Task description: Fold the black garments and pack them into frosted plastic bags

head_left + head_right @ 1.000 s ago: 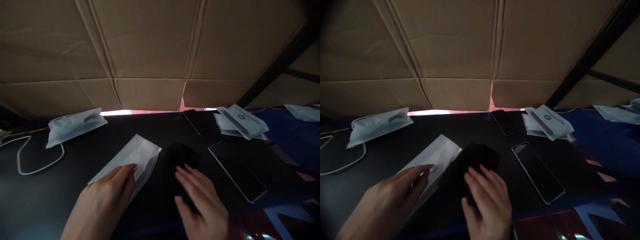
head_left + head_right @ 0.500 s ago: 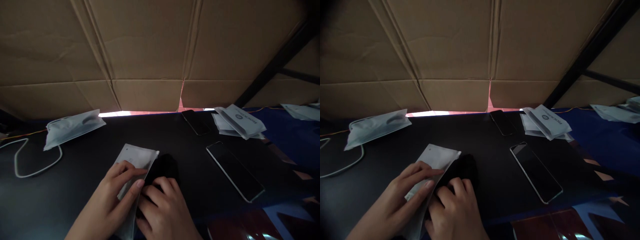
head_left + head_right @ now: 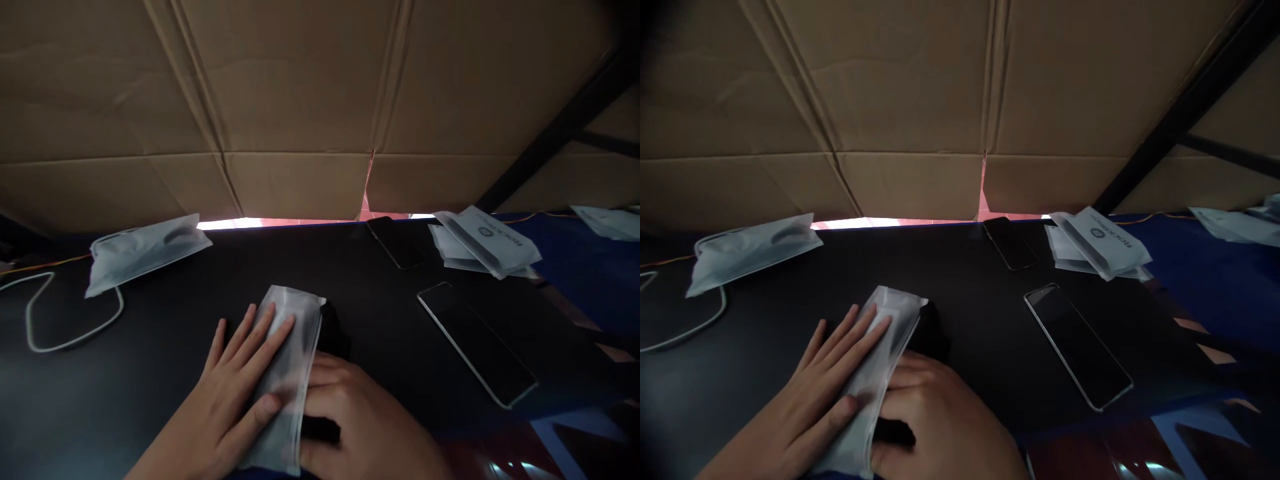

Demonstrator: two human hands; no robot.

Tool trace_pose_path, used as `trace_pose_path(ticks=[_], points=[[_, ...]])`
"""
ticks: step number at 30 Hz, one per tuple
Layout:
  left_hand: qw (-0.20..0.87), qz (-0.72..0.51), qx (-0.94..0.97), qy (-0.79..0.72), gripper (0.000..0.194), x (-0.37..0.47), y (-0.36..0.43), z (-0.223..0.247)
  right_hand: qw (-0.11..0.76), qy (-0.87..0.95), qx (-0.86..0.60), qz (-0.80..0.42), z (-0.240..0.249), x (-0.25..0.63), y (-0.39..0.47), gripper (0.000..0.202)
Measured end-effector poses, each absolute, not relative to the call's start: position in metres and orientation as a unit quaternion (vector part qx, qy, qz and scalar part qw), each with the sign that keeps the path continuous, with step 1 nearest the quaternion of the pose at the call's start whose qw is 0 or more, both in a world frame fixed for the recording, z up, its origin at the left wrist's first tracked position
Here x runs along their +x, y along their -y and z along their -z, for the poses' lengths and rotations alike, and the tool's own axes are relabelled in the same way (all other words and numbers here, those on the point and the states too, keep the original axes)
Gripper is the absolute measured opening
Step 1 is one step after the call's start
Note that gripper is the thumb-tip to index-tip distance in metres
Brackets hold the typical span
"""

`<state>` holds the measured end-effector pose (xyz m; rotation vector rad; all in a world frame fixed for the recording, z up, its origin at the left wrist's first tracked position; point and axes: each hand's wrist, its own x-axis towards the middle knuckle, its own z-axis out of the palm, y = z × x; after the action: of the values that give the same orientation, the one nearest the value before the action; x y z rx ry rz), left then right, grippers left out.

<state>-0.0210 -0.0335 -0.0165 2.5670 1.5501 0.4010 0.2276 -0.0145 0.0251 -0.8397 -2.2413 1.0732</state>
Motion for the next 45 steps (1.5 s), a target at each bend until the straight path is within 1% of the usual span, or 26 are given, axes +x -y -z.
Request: trace_pose_path(ticks=[2,6,8,11,13,16,18,19,21,22,23,25,27,29,31,33,35,37,38,40,42,44,45], points=[[0.044,-0.136,0.839,-0.526,0.068,-0.022,0.037,0.017,0.256,0.828,-0.318,-0.384,-0.025,0.228,0.013,0.036],[-0.004,-0.147,0.823,-0.549,0.069,-0.021,0.043,0.022,0.273,0.834,-0.403,-0.261,-0.004,0.212,0.020,0.034],[-0.008,-0.146,0.827,-0.543,0.069,-0.017,0.045,0.024,0.275,0.827,-0.438,-0.223,0.005,0.205,0.024,0.033],[-0.001,-0.142,0.832,-0.537,0.071,-0.009,0.044,0.022,0.279,0.830,-0.403,-0.267,0.003,0.206,0.023,0.035],[0.005,-0.145,0.833,-0.534,0.072,-0.005,0.042,0.017,0.283,0.825,-0.363,-0.329,-0.008,0.214,0.018,0.043],[0.008,-0.154,0.836,-0.527,0.070,-0.003,0.040,0.013,0.262,0.816,-0.315,-0.408,-0.024,0.231,0.009,0.053],[0.003,-0.164,0.835,-0.526,0.068,-0.004,0.039,0.014,0.284,0.805,-0.291,-0.433,-0.027,0.242,0.005,0.046],[0.000,-0.168,0.833,-0.527,0.068,-0.005,0.040,0.015,0.310,0.800,-0.296,-0.420,-0.025,0.247,0.005,0.041],[-0.009,-0.176,0.828,-0.532,0.071,-0.005,0.041,0.018,0.356,0.798,-0.359,-0.328,-0.015,0.254,0.007,0.034],[-0.012,-0.180,0.825,-0.535,0.073,-0.004,0.041,0.020,0.356,0.800,-0.405,-0.264,-0.010,0.256,0.009,0.032],[-0.014,-0.182,0.823,-0.538,0.075,-0.003,0.042,0.021,0.340,0.801,-0.449,-0.205,-0.004,0.257,0.011,0.032],[-0.008,-0.181,0.822,-0.539,0.077,-0.001,0.042,0.021,0.292,0.800,-0.506,-0.140,0.004,0.255,0.015,0.039],[0.006,-0.177,0.827,-0.533,0.080,0.001,0.041,0.019,0.260,0.819,-0.482,-0.173,0.004,0.250,0.018,0.040],[0.039,-0.172,0.835,-0.521,0.081,0.002,0.038,0.014,0.253,0.845,-0.399,-0.251,0.000,0.243,0.018,0.032],[0.079,-0.178,0.840,-0.507,0.078,0.002,0.037,0.008,0.267,0.853,-0.319,-0.317,-0.005,0.235,0.016,0.018],[0.110,-0.187,0.839,-0.498,0.078,0.002,0.038,0.002,0.299,0.837,-0.291,-0.354,-0.008,0.227,0.014,0.013],[0.116,-0.187,0.843,-0.490,0.085,0.004,0.041,-0.001,0.332,0.802,-0.313,-0.385,-0.009,0.217,0.012,0.017],[0.105,-0.174,0.851,-0.484,0.094,0.007,0.045,-0.001,0.359,0.753,-0.357,-0.419,-0.008,0.206,0.011,0.026],[0.096,-0.169,0.853,-0.485,0.093,0.010,0.047,0.001,0.373,0.729,-0.377,-0.432,-0.007,0.201,0.010,0.032],[0.076,-0.169,0.845,-0.501,0.082,0.014,0.049,0.006,0.389,0.706,-0.394,-0.441,-0.006,0.198,0.011,0.045],[0.046,-0.178,0.830,-0.526,0.073,0.015,0.048,0.011,0.396,0.718,-0.393,-0.415,-0.003,0.205,0.014,0.054],[0.011,-0.180,0.818,-0.546,0.070,0.013,0.046,0.014,0.396,0.735,-0.417,-0.359,0.000,0.223,0.020,0.049],[-0.004,-0.178,0.816,-0.549,0.070,0.012,0.045,0.015,0.395,0.735,-0.445,-0.325,0.001,0.234,0.024,0.041]])
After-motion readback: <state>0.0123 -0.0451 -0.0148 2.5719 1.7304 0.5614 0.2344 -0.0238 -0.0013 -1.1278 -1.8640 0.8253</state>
